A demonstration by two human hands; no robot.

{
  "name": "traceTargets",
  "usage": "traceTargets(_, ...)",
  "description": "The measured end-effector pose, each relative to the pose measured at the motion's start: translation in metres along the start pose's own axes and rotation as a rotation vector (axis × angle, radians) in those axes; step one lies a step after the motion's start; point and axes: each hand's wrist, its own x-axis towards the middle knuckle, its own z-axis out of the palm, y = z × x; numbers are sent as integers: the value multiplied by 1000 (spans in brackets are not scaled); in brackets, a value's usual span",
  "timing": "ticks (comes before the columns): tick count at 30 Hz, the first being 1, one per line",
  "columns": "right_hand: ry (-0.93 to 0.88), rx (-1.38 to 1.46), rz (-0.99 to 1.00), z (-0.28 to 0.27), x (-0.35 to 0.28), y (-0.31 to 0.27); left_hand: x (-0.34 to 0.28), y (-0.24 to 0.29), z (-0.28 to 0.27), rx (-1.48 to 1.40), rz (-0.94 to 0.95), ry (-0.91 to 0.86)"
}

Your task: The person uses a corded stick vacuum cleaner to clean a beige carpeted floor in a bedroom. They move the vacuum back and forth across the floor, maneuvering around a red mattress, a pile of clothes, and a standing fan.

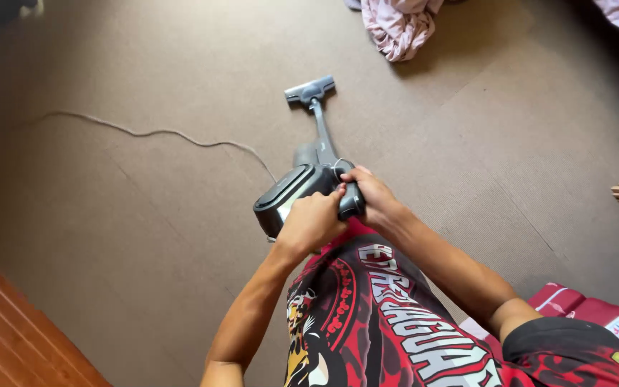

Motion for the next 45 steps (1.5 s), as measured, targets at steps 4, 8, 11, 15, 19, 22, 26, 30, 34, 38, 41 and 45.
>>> traceTargets(4,22,-33,31,7,-7,-2,-2,-1,11,-65,-54,26)
traceTargets(8,39,-160,-9,27,4,-16,19,-15,2,-120,-121,-6)
traceTargets(11,17,-230,-42,41,56,-32,62,-41,-3,-112,-168,-12)
traceTargets(15,-31,-263,-93,64,156,-65,147,-79,-20,-95,-216,25)
traceTargets(19,-57,-250,-125,100,243,-111,231,-113,-50,-95,-244,42)
traceTargets(22,-87,-222,-141,128,292,-145,291,-140,-66,-21,-257,59)
traceTargets(26,-105,-187,-183,136,364,-152,339,-171,-63,8,-274,104)
traceTargets(30,-66,-130,-214,131,370,-150,351,-176,-49,-2,-242,89)
traceTargets(34,-18,-55,-206,116,318,-118,307,-166,-48,34,-185,-3)
traceTargets(38,33,-25,-200,107,245,-73,241,-162,-39,47,-97,-116)
traceTargets(41,80,70,-180,106,188,-25,177,-164,-39,104,-6,-181)
traceTargets(45,57,237,-9,116,107,17,100,-158,-54,166,104,-186)
